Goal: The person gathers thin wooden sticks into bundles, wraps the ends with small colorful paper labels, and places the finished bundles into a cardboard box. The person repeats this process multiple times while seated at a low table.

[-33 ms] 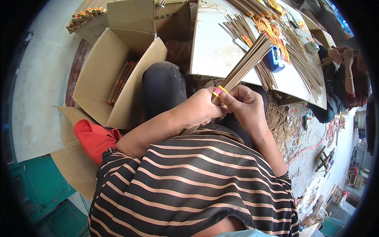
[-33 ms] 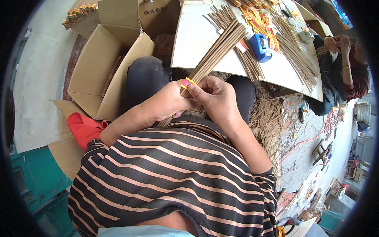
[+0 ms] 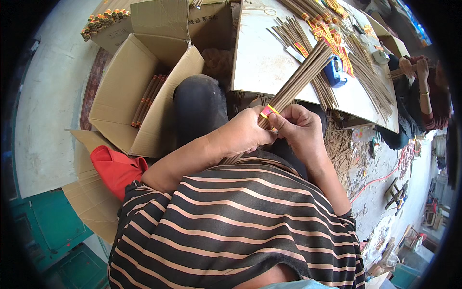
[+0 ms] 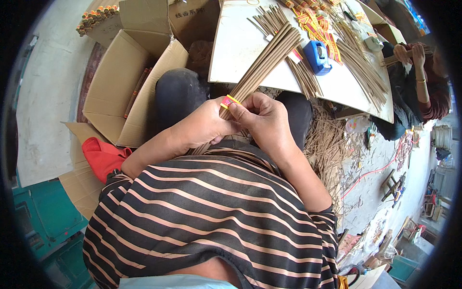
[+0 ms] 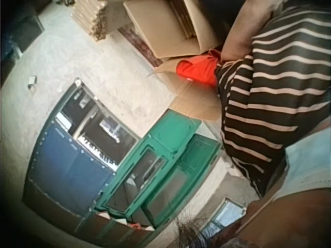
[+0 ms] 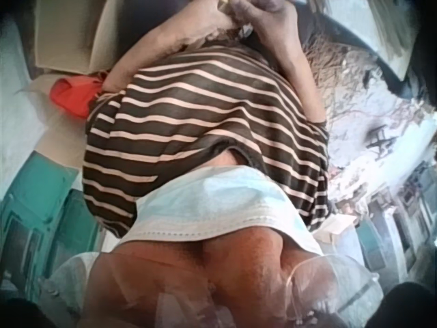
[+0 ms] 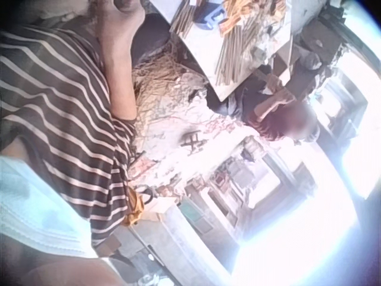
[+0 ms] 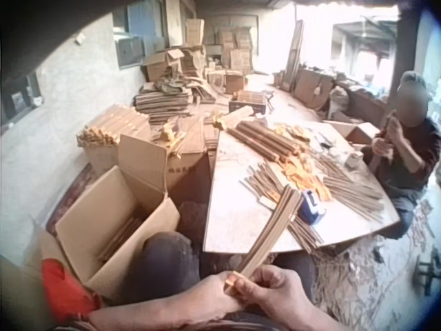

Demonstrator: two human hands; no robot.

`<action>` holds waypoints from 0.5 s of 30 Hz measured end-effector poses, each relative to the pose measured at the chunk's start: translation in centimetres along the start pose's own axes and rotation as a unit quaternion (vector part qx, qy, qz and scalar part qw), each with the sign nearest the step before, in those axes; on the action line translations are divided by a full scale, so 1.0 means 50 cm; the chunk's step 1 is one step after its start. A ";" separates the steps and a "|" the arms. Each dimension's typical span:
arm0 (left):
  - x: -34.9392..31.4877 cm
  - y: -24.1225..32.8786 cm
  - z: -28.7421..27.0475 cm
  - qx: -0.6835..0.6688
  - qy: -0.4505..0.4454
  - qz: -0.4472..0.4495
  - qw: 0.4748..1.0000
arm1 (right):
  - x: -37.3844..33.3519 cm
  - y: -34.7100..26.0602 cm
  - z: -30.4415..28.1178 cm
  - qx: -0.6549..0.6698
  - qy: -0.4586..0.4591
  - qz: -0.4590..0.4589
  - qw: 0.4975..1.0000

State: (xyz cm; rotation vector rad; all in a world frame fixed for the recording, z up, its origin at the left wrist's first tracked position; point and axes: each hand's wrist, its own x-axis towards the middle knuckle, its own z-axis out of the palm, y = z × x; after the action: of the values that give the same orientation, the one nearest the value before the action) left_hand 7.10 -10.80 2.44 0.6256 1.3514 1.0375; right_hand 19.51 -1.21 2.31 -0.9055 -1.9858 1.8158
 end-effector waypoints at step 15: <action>0.003 -0.035 -0.017 -0.042 -0.093 0.095 0.990 | -0.017 -0.016 -0.011 0.021 -0.020 0.026 0.999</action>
State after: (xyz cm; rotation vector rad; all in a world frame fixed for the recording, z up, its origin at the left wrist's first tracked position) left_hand 6.69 -11.63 0.72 0.7791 1.0945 1.1532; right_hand 20.30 -1.31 3.36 -0.9237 -1.9583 1.9099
